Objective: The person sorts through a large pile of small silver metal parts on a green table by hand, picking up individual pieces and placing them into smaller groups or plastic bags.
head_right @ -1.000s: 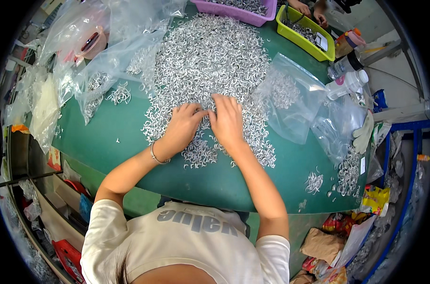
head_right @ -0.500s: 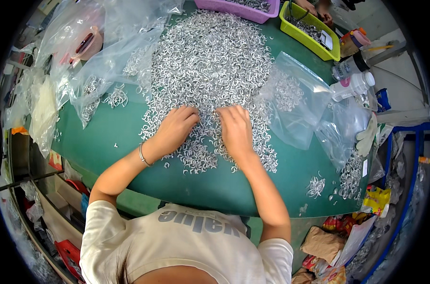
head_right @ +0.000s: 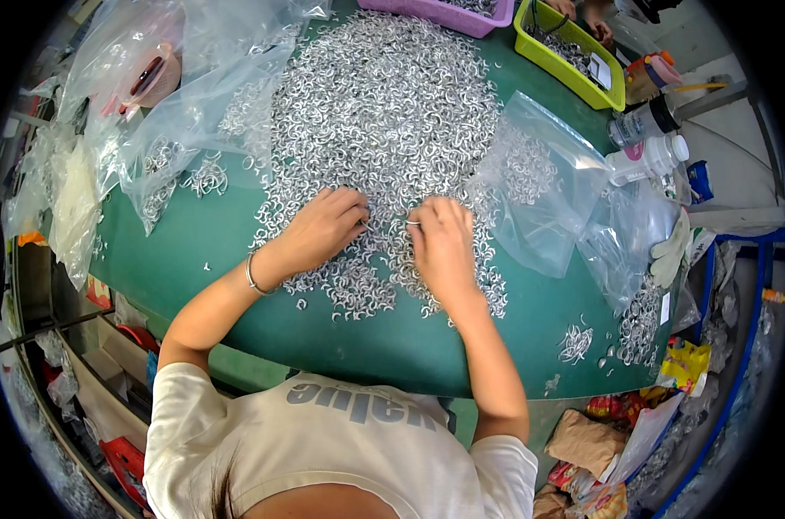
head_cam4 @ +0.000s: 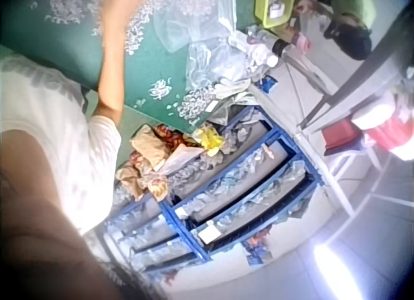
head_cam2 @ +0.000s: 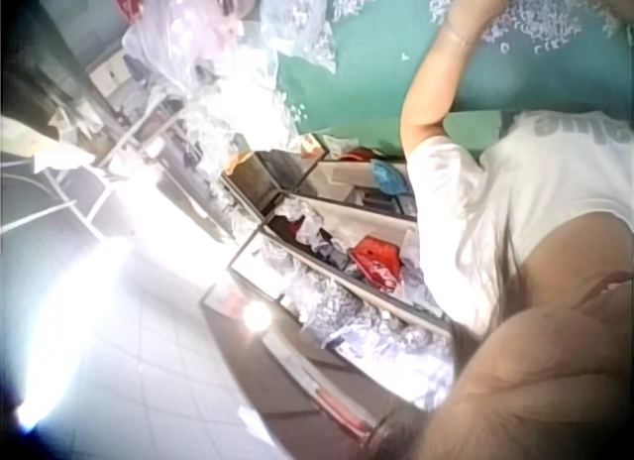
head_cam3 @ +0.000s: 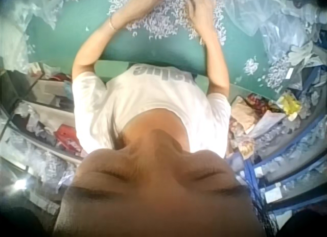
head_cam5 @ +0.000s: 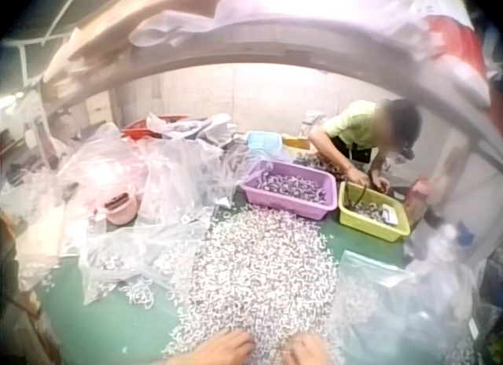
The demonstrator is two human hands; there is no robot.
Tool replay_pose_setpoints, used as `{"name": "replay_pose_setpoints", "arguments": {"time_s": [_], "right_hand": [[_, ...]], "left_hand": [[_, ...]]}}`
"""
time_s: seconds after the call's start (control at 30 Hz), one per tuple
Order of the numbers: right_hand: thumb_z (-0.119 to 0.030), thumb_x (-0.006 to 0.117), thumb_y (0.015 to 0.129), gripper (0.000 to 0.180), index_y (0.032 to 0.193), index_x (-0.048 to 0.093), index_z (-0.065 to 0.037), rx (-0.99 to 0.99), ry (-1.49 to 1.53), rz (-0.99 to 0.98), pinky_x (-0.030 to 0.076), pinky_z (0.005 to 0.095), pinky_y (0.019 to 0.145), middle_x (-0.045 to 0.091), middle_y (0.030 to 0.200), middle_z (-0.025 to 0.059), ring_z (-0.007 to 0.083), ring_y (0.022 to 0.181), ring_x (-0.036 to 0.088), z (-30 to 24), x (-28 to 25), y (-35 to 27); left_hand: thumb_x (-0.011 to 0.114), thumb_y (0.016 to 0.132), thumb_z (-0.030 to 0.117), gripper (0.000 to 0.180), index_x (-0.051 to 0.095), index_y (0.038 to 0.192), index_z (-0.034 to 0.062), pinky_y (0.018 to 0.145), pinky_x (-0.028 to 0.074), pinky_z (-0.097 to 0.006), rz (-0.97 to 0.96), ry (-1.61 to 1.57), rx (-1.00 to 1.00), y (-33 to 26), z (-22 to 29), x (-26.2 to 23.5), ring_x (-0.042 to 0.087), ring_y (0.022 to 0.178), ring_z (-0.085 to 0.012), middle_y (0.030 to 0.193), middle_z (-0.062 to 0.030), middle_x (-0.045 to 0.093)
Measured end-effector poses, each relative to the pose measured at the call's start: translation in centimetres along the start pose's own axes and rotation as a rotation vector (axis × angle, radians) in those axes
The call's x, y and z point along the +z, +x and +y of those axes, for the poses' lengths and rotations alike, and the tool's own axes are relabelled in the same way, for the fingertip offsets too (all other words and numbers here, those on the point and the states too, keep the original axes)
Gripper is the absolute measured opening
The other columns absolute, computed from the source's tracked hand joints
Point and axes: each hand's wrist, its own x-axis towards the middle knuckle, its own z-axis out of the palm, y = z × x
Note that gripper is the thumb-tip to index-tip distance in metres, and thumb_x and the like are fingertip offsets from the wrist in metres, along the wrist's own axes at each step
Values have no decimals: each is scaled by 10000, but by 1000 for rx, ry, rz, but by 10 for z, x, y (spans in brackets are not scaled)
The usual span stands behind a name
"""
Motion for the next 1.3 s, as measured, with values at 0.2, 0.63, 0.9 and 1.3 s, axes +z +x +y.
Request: {"name": "replay_pose_setpoints", "arguments": {"time_s": [0.2, 0.63, 0.9, 1.3], "right_hand": [[-24, 700, 768, 135, 882, 629, -13, 149, 147, 24, 426, 379, 850, 643, 898, 109, 312, 887, 584, 0, -24, -9], [-5, 632, 686, 168, 854, 635, -10, -178, -218, -161, 423, 359, 769, 546, 876, 81, 257, 885, 539, -16, 8, 7], [-66, 623, 882, 44, 915, 615, -38, 425, 663, -121, 403, 260, 580, 574, 774, 63, 140, 654, 529, -15, -10, -4], [-117, 564, 953, 88, 955, 606, -40, 758, 1424, -262, 331, 187, 529, 589, 772, -9, 45, 615, 470, -33, -5, -28]], "left_hand": [[706, 772, 71, 163, 615, 903, 44, 772, 414, -358, 94, -13, 52, -4, -1, -5, 556, 918, -238, 998, -63, 580], [659, 780, 57, 157, 628, 934, 64, 785, 398, -336, -26, 17, -20, 1, 1, 0, 545, 907, -233, 963, -51, 564], [623, 888, 48, 137, 656, 1014, 6, 714, 501, -284, 51, -685, -568, -2, 17, -17, 640, 825, -154, 931, -68, 678], [608, 905, 11, 297, 578, 1192, -58, 796, 537, -270, 11, -1568, -767, -14, 51, -10, 655, 837, -140, 947, -109, 685]]}}
